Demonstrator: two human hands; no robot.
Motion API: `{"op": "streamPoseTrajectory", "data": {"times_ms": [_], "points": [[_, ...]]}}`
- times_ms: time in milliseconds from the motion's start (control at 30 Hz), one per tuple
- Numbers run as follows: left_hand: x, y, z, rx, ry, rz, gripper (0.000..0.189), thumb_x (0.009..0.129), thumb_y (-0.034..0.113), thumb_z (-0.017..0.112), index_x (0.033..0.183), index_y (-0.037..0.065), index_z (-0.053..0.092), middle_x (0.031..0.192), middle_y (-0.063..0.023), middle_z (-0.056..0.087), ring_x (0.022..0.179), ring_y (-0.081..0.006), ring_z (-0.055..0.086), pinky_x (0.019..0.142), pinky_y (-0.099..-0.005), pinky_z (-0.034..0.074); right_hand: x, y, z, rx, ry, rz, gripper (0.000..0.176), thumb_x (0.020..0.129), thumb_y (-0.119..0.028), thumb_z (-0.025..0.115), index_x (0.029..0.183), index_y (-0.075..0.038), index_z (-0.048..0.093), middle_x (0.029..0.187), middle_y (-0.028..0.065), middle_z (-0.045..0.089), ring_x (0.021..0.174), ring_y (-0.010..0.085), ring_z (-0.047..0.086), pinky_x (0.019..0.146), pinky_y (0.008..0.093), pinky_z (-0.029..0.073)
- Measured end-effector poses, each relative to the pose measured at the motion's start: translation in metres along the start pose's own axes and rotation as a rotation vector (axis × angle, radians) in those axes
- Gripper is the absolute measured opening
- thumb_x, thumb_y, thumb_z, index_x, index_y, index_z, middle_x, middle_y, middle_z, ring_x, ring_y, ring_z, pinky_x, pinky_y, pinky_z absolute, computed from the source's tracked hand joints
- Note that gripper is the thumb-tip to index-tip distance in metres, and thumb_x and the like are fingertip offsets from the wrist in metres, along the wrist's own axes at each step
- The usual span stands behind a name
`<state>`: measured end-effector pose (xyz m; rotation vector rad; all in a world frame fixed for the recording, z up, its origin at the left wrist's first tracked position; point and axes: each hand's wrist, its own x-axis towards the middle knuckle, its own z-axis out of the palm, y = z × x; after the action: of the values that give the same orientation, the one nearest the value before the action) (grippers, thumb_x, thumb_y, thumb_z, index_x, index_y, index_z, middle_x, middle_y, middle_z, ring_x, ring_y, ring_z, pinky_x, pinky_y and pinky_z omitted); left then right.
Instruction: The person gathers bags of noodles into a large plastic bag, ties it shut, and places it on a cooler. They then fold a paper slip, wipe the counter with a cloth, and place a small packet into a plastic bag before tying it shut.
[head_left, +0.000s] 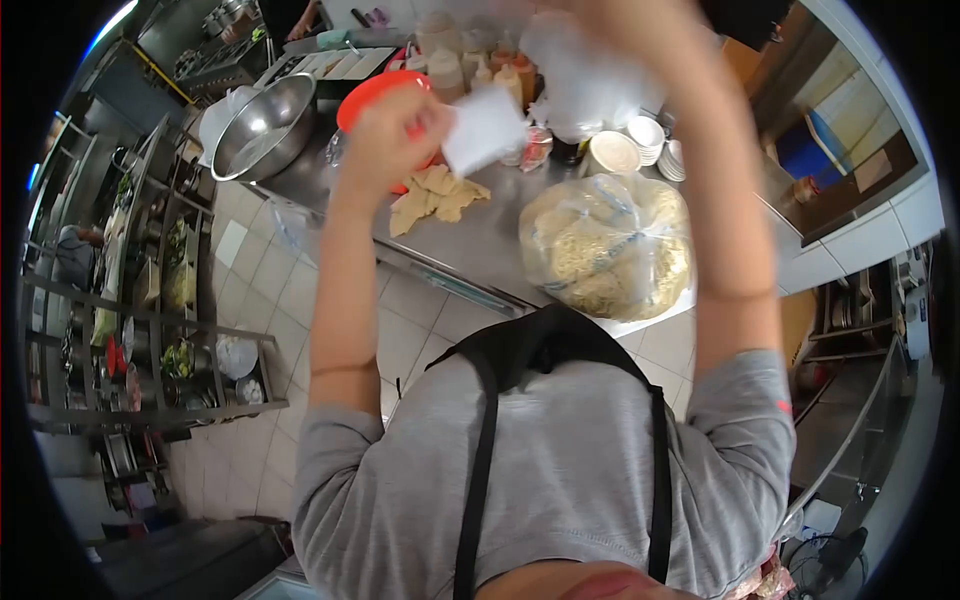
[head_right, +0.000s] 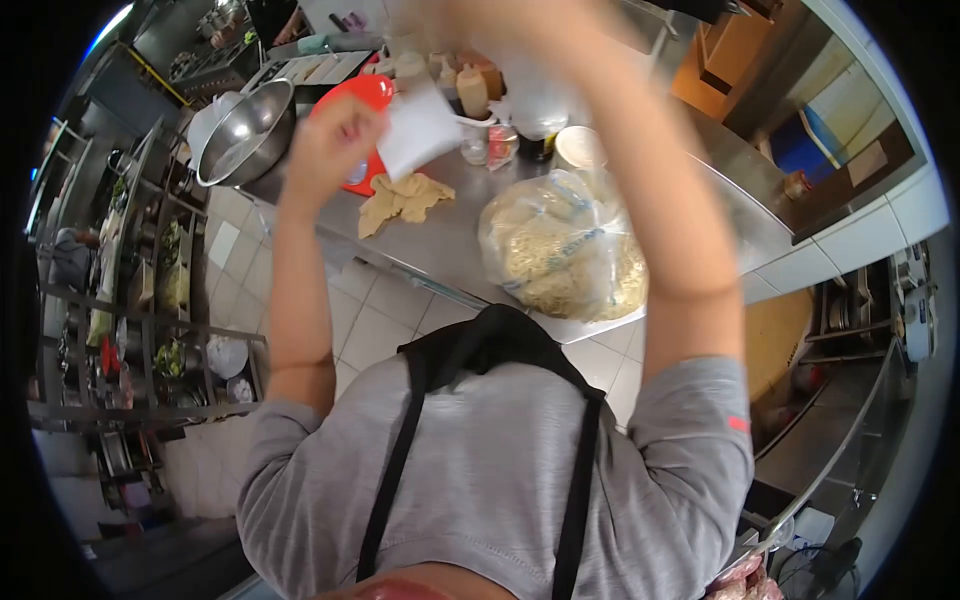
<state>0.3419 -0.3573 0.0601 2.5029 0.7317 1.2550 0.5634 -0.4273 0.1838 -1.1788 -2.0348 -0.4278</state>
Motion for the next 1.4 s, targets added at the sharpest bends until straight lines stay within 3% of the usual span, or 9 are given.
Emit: {"op": "streamPoseTrajectory", "data": {"times_ms": [33,67,133,267,400,567,667,800,1400], "points": [[-0.026,-0.009,0.006,-0.044,-0.091,-0.104,0.017,0.078,0.018,0.067,0.078,0.002,0.06,0.064,-0.0018,0.052,0.058,-0.0096,0.046,0.054,-0.0244,0.039,-0.042,-0.026,0.04,0.103,-0.133,0.075,0.043,0.073,-0.023,0.069,0.108,-0.001,0.057,0.094,0.0184,0.058,0.093,0.0311,0.056,0.085,0.0372,0.045],[-0.051,-0.017,0.012,-0.092,-0.178,-0.208,0.019,0.077,0.019,0.067,0.076,0.001,0.06,0.067,-0.0037,0.055,0.06,-0.012,0.05,0.055,-0.026,0.041,-0.079,-0.029,0.096,0.062,0.0,-0.124,0.056,0.07,-0.02,0.072,0.118,-0.002,0.05,0.111,0.0198,0.05,0.107,0.0336,0.048,0.091,0.0405,0.041],[-0.093,-0.04,0.027,-0.272,-0.253,-0.356,0.017,0.077,0.016,0.068,0.075,0.0,0.06,0.067,-0.0021,0.055,0.062,-0.009,0.049,0.056,-0.0248,0.04,-0.128,-0.046,0.152,0.291,-0.265,0.258,0.069,0.067,-0.017,0.074,0.128,-0.006,0.043,0.115,0.0168,0.047,0.109,0.0346,0.045,0.091,0.04,0.039],[-0.143,-0.074,0.049,-0.507,-0.296,-0.597,0.016,0.08,0.014,0.067,0.079,0.0,0.06,0.065,0.0,0.055,0.062,-0.0051,0.047,0.056,-0.0226,0.038,-0.179,-0.064,0.219,0.365,-0.298,0.425,0.033,0.07,-0.007,0.065,0.102,-0.003,0.057,0.097,0.0159,0.057,0.093,0.0344,0.054,0.08,0.0403,0.044],[-0.152,-0.1,0.06,-0.356,-0.231,-0.447,0.013,0.079,0.012,0.068,0.081,0.0,0.063,0.071,-0.0012,0.061,0.066,-0.007,0.053,0.061,-0.0238,0.042,-0.186,-0.065,0.244,0.326,-0.177,0.493,0.015,0.071,-0.001,0.061,0.086,-0.002,0.059,0.085,0.0131,0.06,0.086,0.0327,0.056,0.074,0.0405,0.046],[-0.166,-0.118,0.079,-0.16,-0.1,-0.187,0.015,0.069,0.01,0.071,0.08,0.005,0.063,0.08,-0.0051,0.062,0.08,-0.0219,0.057,0.069,-0.0317,0.043,-0.207,-0.063,0.28,0.287,-0.113,0.591,0.009,0.071,0.0,0.058,0.078,-0.004,0.059,0.08,0.0106,0.059,0.082,0.0307,0.055,0.074,0.0397,0.045],[-0.178,-0.125,0.087,-0.093,-0.14,-0.147,0.018,0.069,0.011,0.072,0.084,0.008,0.063,0.084,-0.0025,0.062,0.085,-0.0226,0.055,0.079,-0.034,0.04,-0.217,-0.06,0.288,0.23,-0.092,0.527,0.012,0.067,0.002,0.058,0.077,-0.004,0.059,0.079,0.01,0.058,0.079,0.0291,0.053,0.074,0.0384,0.045],[-0.188,-0.136,0.089,0.044,-0.153,0.039,0.017,0.066,0.006,0.067,0.082,0.011,0.063,0.081,-0.0008,0.06,0.082,-0.0214,0.055,0.079,-0.035,0.039,-0.226,-0.06,0.288,0.204,-0.121,0.443,0.015,0.064,0.003,0.057,0.077,-0.004,0.059,0.079,0.0086,0.056,0.079,0.028,0.051,0.074,0.0373,0.044],[-0.201,-0.144,0.079,0.013,-0.188,0.247,0.018,0.068,0.002,0.062,0.083,0.011,0.066,0.088,0.0022,0.063,0.085,-0.0173,0.057,0.077,-0.0326,0.043,-0.246,-0.069,0.286,0.125,-0.132,0.304,0.021,0.065,0.0,0.06,0.085,-0.006,0.064,0.082,0.0049,0.056,0.079,0.0235,0.053,0.072,0.0343,0.046]]}}
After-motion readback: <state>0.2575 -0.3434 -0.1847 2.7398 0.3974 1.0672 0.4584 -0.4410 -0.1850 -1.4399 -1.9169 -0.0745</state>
